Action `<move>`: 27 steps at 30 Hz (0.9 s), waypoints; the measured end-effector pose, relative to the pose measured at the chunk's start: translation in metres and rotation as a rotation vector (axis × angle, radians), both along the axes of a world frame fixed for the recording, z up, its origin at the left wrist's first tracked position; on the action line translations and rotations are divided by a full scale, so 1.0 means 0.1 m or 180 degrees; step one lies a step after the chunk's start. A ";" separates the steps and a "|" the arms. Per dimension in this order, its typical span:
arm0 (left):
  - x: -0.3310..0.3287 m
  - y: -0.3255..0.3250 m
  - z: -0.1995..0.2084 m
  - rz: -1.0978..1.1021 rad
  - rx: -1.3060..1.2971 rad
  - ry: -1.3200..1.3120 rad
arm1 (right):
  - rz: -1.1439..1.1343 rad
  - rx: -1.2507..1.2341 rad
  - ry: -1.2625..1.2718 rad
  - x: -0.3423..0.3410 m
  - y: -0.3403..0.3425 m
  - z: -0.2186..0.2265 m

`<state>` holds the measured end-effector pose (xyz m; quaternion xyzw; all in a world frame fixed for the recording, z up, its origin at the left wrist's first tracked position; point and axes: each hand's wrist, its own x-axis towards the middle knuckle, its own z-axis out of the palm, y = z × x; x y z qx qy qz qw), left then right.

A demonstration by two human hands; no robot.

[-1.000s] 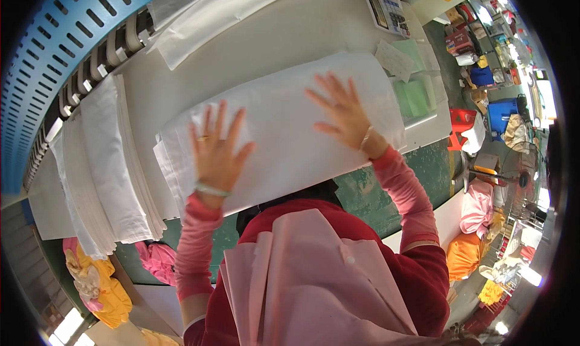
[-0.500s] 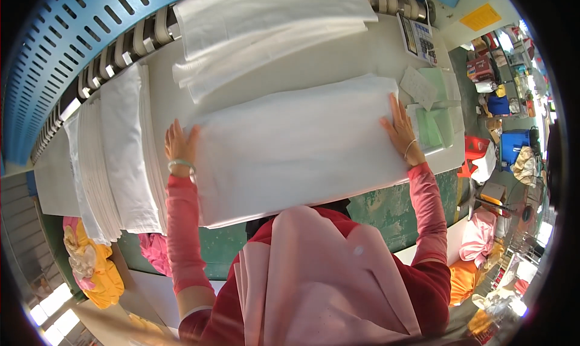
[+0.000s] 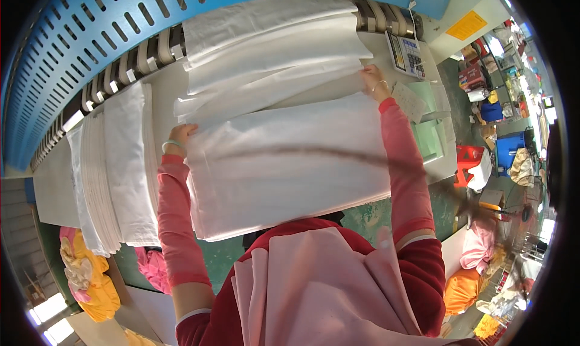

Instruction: The person folds white rectangular cloths on a table, smoothing the fabric by hand and stacking the folded items into a pile.

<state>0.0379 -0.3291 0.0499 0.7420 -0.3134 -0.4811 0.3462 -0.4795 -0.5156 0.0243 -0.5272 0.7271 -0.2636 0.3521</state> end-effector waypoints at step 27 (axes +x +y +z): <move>-0.32 2.29 0.70 0.0913 -0.0775 -0.0455 | 0.0184 -0.0724 -0.1075 -0.97 2.70 1.15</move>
